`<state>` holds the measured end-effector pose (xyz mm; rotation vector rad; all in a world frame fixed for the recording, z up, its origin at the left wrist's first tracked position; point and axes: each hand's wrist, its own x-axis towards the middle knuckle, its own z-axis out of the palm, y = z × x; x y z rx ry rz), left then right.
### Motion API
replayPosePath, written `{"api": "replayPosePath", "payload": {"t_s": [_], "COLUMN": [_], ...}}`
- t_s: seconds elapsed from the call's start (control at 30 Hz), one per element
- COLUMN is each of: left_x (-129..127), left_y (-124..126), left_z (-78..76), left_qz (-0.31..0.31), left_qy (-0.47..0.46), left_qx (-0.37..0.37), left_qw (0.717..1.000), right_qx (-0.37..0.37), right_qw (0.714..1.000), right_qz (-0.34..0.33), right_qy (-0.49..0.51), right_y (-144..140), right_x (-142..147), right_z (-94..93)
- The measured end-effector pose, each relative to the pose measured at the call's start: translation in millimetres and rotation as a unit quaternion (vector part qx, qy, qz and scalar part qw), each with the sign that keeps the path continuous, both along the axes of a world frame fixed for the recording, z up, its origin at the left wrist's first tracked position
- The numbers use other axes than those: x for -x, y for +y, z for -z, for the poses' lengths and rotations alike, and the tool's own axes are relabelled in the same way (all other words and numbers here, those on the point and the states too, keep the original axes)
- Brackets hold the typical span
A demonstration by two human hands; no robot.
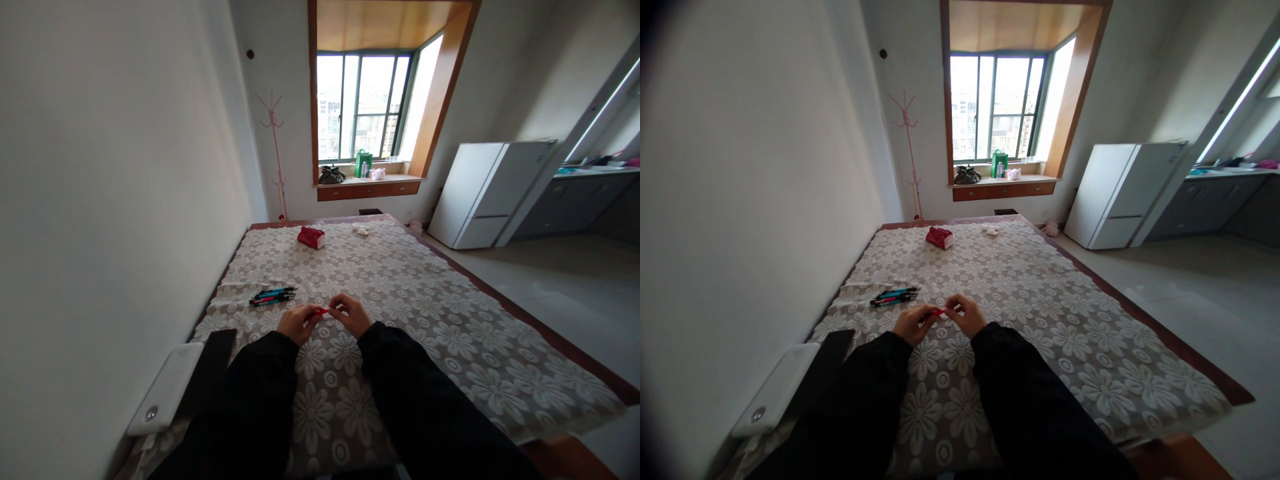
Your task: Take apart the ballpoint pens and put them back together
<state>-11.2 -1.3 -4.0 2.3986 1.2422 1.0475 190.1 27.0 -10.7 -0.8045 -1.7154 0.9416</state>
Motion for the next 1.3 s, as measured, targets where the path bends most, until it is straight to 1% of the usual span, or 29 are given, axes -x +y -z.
{"api": "replayPosePath", "payload": {"t_s": [0.17,0.33,0.57,0.7,0.77,0.83,0.93,1.07,1.17,1.3], "left_x": [0,0,2,2,2,2,3,3,2,3], "left_y": [-1,-1,2,2,2,2,3,4,5,4], "left_z": [-1.7,-3.5,1.4,-0.3,-1.7,-2.9,-4.7,-5.9,-4.4,-4.3], "left_qz": [-0.001,0.006,0.002,-0.009,-0.023,-0.040,-0.074,-0.094,-0.111,-0.158], "left_qy": [-0.003,-0.001,-0.001,-0.008,-0.036,-0.094,-0.174,-0.199,-0.193,-0.197], "left_qx": [0.008,0.010,-0.014,-0.019,-0.017,-0.005,0.023,0.024,0.010,-0.013], "left_qw": [1.000,1.000,1.000,1.000,0.999,0.995,0.982,0.975,0.975,0.968], "right_qx": [-0.015,-0.042,-0.074,-0.073,-0.078,-0.093,-0.131,-0.178,-0.176,-0.159], "right_qw": [1.000,0.998,0.995,0.996,0.995,0.992,0.976,0.940,0.921,0.909], "right_qz": [0.015,0.012,0.005,-0.007,0.002,0.031,0.067,0.052,0.054,0.067], "right_qy": [-0.002,-0.042,-0.071,-0.058,-0.055,-0.076,-0.161,-0.286,-0.344,-0.380], "right_y": [-3,-5,-7,-9,-8,-6,-2,3,5,6], "right_x": [-1,0,-1,-1,-1,-2,-5,-8,-8,-8], "right_z": [-5.4,-7.8,-11.4,-11.8,-10.3,-8.0,-3.2,6.2,12.0,13.1]}}
